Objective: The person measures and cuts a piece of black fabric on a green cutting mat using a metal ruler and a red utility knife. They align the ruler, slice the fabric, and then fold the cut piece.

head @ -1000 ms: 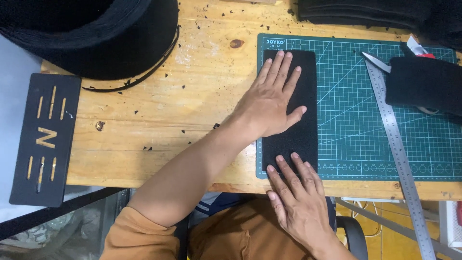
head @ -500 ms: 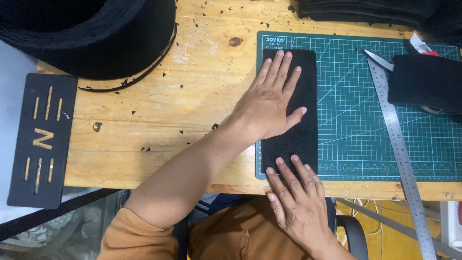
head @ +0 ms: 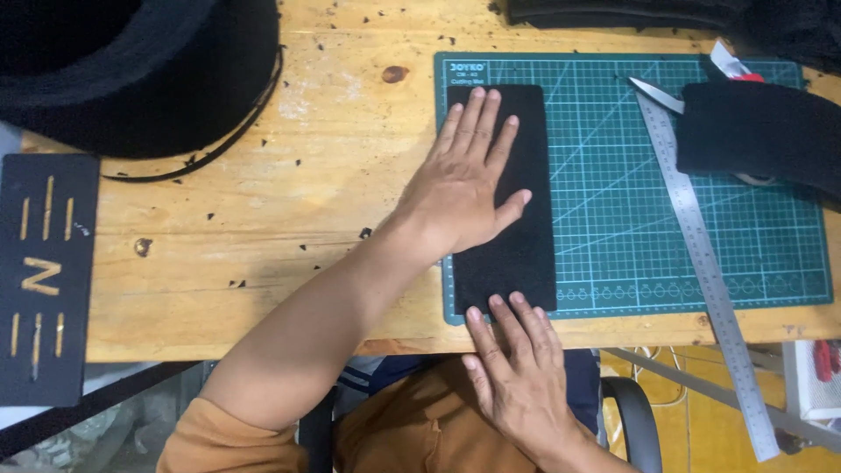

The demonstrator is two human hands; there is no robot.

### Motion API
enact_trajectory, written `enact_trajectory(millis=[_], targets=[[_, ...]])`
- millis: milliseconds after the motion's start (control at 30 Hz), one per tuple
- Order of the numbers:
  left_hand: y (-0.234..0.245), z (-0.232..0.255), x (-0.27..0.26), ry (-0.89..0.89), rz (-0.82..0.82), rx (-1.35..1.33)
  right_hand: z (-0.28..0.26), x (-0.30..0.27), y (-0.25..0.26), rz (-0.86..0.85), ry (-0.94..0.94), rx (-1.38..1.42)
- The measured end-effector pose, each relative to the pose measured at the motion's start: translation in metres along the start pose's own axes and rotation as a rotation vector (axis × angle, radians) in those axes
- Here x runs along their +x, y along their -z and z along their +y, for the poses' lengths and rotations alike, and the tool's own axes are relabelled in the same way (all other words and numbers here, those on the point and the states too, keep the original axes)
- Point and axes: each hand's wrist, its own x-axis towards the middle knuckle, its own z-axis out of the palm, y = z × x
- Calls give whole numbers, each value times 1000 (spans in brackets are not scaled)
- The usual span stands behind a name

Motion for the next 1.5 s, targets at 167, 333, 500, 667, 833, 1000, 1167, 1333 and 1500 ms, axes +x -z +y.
enact_trajectory(millis=[167, 333, 500, 667, 833, 1000, 1167, 1333, 1500], targets=[[-3, 1, 4, -5, 14, 16, -2, -3, -4, 14, -31, -25], [-8, 0, 4, 9, 24, 47, -1, -2, -3, 10, -16, -21], [-11, -1, 5, 2, 52, 51, 0, -2, -3, 19, 11, -37], [-11, 0, 5, 7, 47, 37, 1, -2, -4, 27, 15, -37], [-11, 0, 6, 9, 47, 42, 2, -2, -4, 37, 18, -37], [-11, 1, 7, 20, 42, 47, 3, -1, -3, 33, 27, -46], [-3, 4, 6, 31, 13, 34, 2, 1, -3, 57, 37, -67], [-4, 6, 4, 36, 45, 35, 1, 2, -3, 81, 49, -99], [-2, 6, 4, 36, -2, 58, 0, 3, -2, 75, 49, -117]])
